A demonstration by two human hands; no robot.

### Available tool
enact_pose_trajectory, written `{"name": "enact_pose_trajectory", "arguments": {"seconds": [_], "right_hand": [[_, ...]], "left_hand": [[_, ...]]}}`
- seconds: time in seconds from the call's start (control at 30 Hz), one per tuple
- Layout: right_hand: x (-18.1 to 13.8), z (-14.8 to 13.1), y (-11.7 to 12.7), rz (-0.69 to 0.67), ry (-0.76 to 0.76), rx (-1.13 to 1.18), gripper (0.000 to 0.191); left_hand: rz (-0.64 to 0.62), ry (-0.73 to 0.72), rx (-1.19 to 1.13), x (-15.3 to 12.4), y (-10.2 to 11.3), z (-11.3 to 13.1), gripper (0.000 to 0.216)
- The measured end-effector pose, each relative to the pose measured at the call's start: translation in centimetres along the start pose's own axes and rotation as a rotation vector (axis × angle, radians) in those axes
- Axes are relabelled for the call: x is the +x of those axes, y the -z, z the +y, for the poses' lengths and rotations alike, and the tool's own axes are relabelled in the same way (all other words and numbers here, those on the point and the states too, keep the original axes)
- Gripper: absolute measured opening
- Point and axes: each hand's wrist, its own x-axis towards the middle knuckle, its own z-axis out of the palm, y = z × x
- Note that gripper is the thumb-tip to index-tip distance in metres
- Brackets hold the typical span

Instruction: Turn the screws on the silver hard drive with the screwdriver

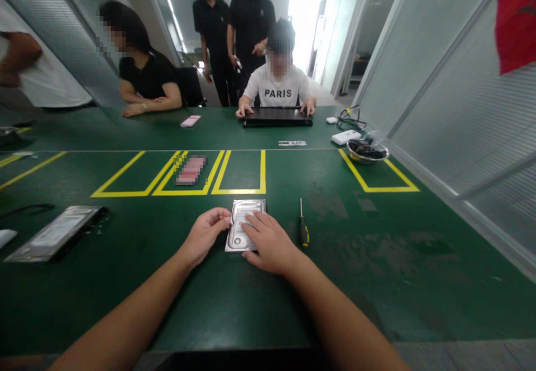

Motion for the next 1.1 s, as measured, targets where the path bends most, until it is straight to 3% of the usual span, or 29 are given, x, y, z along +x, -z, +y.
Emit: {"name": "enact_pose_trajectory", "arguments": {"seconds": [0.57, 0.87, 1.1], "right_hand": [[-0.1, -0.2, -0.1, 0.019, 0.009, -0.008, 0.065], [-0.1, -0.2, -0.1, 0.000, 0.004, -0.030, 0.068], [-0.2, -0.1, -0.3, 0.006, 0.007, -0.026, 0.067]], "left_hand": [[0.022, -0.088, 0.188, 0.1, 0.1, -1.1, 0.018], [0.070, -0.230, 0.343, -0.7, 0.1, 0.8, 0.015], [0.020, -0.131, 0.432, -0.7, 0.4, 1.7, 0.016]]}}
